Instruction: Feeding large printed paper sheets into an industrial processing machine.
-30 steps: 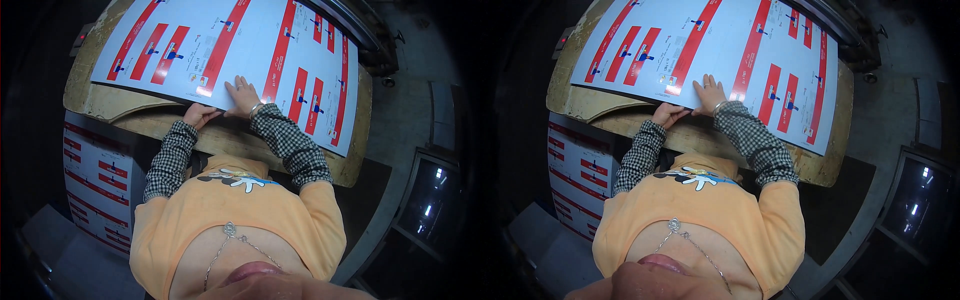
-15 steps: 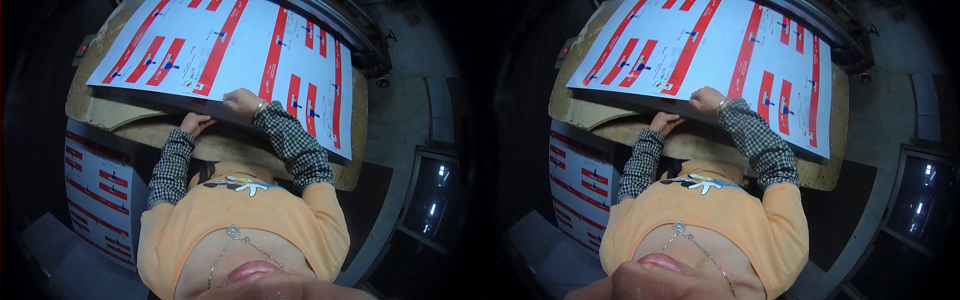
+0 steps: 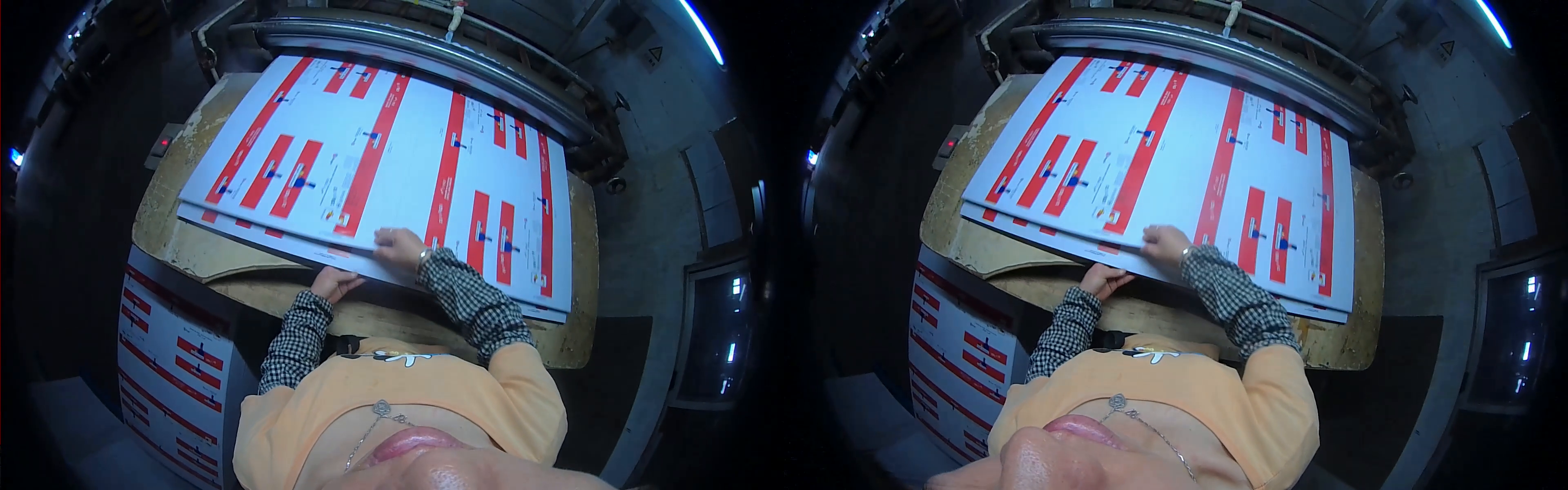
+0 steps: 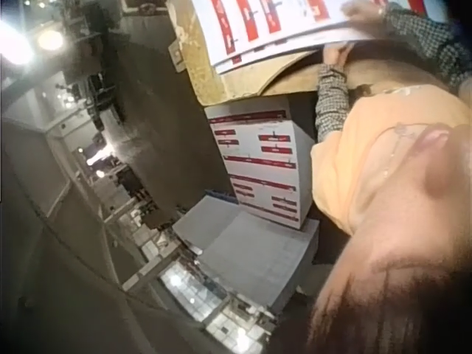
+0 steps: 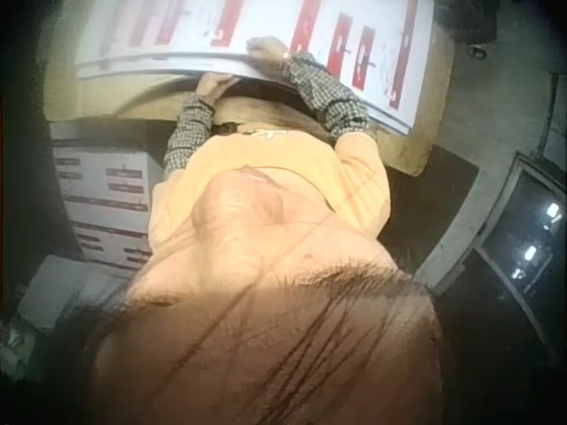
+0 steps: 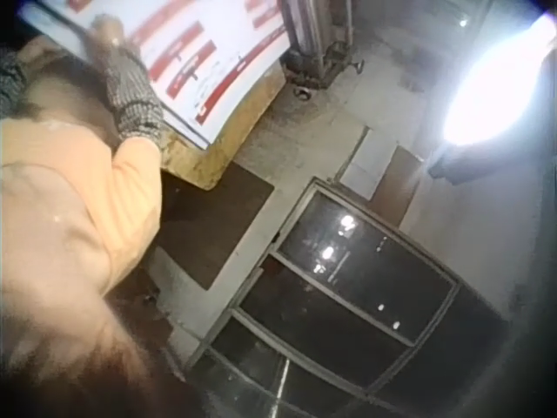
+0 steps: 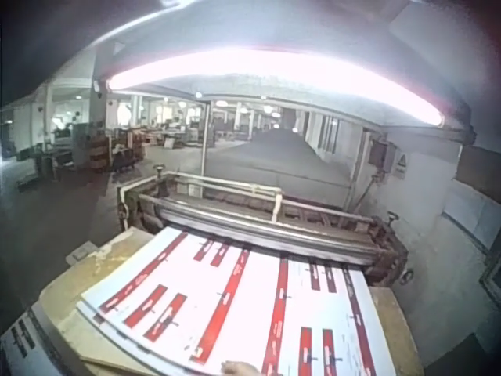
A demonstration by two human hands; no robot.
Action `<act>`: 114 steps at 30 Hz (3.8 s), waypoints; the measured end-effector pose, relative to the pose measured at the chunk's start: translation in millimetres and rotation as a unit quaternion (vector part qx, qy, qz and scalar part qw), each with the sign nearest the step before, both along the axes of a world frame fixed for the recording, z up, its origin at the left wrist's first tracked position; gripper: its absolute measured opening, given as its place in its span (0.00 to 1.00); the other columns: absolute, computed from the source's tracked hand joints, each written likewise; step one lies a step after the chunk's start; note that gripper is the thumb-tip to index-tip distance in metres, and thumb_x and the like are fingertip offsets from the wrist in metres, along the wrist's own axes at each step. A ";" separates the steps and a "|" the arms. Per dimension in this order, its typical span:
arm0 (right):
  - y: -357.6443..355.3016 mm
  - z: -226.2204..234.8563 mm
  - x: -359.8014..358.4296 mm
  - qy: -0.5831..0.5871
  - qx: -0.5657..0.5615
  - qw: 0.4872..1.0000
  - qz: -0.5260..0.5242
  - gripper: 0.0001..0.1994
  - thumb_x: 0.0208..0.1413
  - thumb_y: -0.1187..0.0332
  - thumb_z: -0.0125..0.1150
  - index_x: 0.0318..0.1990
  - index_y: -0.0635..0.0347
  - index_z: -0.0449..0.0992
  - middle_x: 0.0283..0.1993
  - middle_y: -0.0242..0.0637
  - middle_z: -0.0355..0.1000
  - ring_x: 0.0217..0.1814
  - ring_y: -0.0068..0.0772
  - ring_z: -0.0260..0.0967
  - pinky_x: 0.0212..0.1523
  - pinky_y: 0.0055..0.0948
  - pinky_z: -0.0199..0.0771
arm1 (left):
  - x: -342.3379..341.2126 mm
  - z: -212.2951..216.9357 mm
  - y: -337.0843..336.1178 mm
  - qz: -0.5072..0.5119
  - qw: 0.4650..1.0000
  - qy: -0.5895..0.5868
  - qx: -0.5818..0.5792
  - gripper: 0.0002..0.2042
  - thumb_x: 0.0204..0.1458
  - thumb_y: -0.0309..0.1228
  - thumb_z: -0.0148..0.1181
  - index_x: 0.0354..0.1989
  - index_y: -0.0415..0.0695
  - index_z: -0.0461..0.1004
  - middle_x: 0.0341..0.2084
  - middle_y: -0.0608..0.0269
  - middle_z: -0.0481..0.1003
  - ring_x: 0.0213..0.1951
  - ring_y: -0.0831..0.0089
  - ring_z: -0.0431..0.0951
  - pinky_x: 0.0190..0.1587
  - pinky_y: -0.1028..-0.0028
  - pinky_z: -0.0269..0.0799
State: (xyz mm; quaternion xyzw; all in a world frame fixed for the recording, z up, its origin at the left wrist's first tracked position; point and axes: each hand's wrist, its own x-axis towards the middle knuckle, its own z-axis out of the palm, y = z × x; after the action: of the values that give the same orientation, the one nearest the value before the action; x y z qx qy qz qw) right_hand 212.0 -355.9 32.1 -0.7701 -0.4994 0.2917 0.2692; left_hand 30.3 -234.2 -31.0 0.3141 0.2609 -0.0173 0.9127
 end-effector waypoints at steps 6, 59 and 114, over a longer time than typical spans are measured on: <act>21.8 -31.9 18.9 -0.198 -0.023 0.978 -0.064 0.29 0.37 0.50 0.61 0.44 0.62 0.69 0.49 0.51 0.63 0.56 0.54 0.53 0.55 0.45 0.54 | 4.3 10.5 -4.5 0.000 1.000 -0.002 0.000 0.20 0.43 0.14 0.46 0.49 0.35 0.60 0.43 0.53 0.67 0.44 0.63 0.70 0.45 0.66 0.71; -13.8 20.0 -26.7 -0.016 0.075 0.997 -0.001 0.18 0.36 0.65 0.54 0.38 0.66 0.73 0.49 0.49 0.65 0.54 0.46 0.60 0.54 0.32 0.60 | 7.7 -1.5 -1.5 0.042 0.998 0.013 -0.033 0.16 0.55 0.32 0.36 0.48 0.36 0.61 0.43 0.50 0.67 0.46 0.59 0.68 0.49 0.57 0.65; -321.8 122.1 98.3 -0.318 -0.360 0.676 -0.558 0.13 0.43 0.69 0.52 0.30 0.74 0.72 0.31 0.55 0.70 0.37 0.48 0.70 0.40 0.39 0.69 | -0.8 175.1 304.5 0.085 0.411 0.449 0.789 0.22 0.43 0.31 0.53 0.45 0.28 0.65 0.51 0.42 0.61 0.52 0.56 0.63 0.54 0.63 0.56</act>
State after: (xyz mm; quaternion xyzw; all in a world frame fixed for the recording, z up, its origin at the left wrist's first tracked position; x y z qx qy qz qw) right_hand 310.3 -677.7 154.2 -0.9894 0.1115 -0.0183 -0.0911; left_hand 29.4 70.3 144.1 0.8193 0.5570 0.1354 0.0112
